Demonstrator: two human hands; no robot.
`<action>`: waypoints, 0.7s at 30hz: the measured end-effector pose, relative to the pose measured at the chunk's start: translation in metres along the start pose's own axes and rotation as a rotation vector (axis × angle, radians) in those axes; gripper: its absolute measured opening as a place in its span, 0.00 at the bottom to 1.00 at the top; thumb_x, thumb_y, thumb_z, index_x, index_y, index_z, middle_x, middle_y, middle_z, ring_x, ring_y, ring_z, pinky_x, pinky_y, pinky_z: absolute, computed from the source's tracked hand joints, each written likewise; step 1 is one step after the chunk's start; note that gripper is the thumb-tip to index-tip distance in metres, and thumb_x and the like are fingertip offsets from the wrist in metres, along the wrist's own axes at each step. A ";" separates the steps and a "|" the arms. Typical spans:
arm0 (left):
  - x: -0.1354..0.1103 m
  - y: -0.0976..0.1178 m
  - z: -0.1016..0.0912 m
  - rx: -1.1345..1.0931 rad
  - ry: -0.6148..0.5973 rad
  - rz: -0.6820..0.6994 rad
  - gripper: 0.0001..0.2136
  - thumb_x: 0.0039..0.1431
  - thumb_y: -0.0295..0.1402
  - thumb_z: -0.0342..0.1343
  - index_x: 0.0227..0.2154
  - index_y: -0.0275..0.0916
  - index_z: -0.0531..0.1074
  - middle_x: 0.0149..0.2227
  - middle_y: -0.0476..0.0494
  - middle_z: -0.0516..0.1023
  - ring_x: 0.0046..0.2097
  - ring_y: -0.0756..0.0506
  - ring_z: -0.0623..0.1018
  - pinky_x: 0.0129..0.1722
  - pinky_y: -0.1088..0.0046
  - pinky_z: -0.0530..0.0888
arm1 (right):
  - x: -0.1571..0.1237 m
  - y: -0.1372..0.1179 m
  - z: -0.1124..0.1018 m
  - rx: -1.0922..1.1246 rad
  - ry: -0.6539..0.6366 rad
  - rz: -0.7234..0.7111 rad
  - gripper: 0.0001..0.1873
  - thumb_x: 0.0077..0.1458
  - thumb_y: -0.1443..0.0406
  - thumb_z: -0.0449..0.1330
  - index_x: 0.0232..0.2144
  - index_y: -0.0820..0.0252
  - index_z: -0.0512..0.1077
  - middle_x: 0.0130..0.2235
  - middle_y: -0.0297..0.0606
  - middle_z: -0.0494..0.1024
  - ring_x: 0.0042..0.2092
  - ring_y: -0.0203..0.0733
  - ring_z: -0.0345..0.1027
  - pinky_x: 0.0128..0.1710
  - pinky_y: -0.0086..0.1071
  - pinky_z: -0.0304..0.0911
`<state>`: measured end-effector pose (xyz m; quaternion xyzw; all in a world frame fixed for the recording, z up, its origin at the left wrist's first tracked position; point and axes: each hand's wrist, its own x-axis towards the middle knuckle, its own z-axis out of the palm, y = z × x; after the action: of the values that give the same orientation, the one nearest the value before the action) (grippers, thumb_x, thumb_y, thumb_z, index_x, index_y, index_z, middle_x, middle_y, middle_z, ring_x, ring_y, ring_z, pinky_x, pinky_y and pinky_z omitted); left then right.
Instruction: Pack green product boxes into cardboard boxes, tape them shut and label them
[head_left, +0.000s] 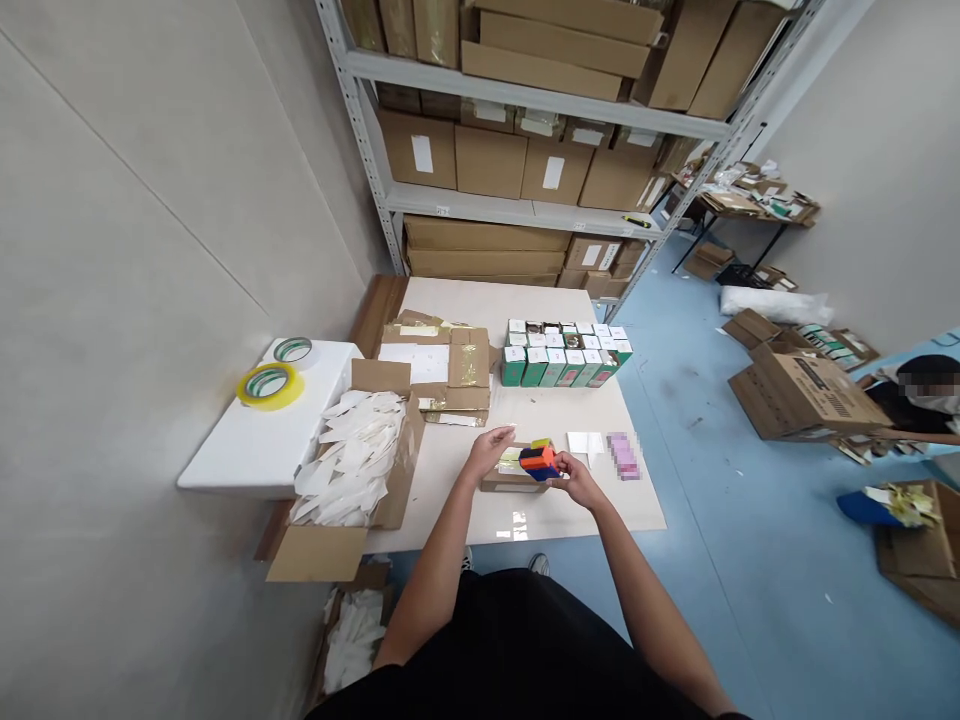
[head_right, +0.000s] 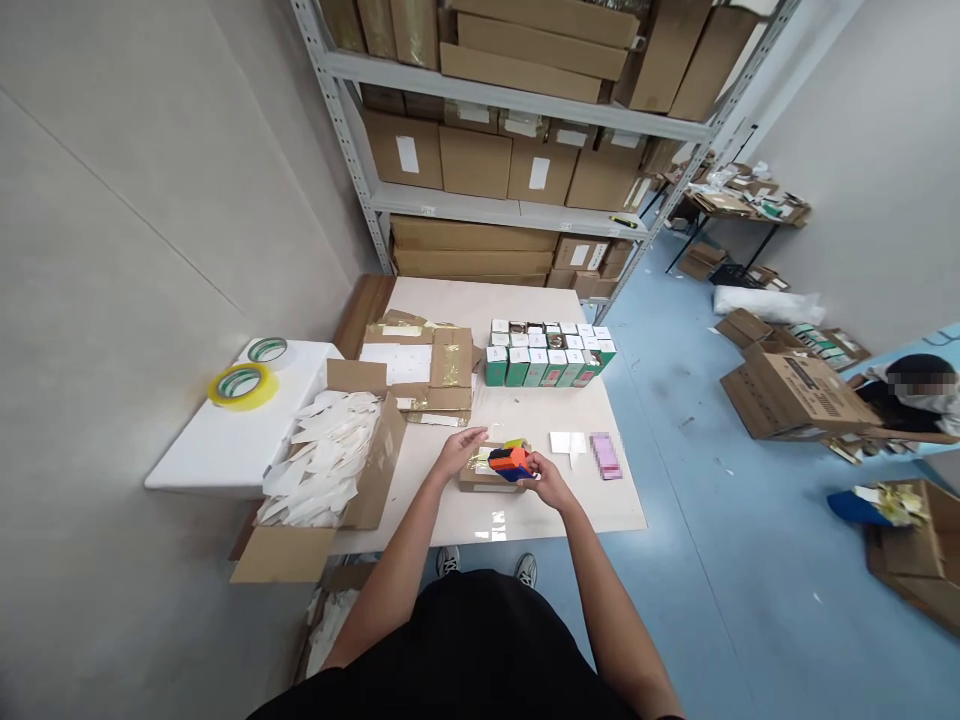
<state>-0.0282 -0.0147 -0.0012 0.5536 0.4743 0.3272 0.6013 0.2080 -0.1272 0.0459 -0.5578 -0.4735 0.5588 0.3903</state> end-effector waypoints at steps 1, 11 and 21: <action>-0.001 0.009 0.001 -0.012 -0.106 0.014 0.25 0.59 0.49 0.63 0.53 0.38 0.79 0.52 0.36 0.82 0.54 0.37 0.79 0.57 0.60 0.74 | -0.001 -0.002 0.000 0.009 -0.021 -0.010 0.22 0.41 0.56 0.74 0.36 0.54 0.71 0.39 0.35 0.81 0.44 0.48 0.73 0.48 0.40 0.66; -0.028 0.032 -0.005 0.145 0.073 0.085 0.16 0.56 0.47 0.63 0.33 0.39 0.84 0.36 0.40 0.86 0.41 0.39 0.83 0.42 0.65 0.78 | -0.001 0.000 0.017 -0.132 0.047 -0.030 0.22 0.51 0.47 0.67 0.40 0.57 0.76 0.37 0.37 0.79 0.38 0.45 0.71 0.41 0.36 0.66; -0.028 -0.012 -0.041 0.143 0.444 -0.107 0.15 0.57 0.44 0.58 0.34 0.38 0.84 0.33 0.41 0.85 0.39 0.40 0.82 0.42 0.66 0.76 | 0.008 0.009 -0.040 -0.510 0.154 0.047 0.22 0.42 0.45 0.70 0.27 0.54 0.75 0.25 0.34 0.75 0.29 0.43 0.64 0.30 0.33 0.54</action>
<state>-0.0771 -0.0279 -0.0042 0.4835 0.6454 0.3742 0.4578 0.2483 -0.1177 0.0376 -0.6898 -0.5547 0.3865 0.2590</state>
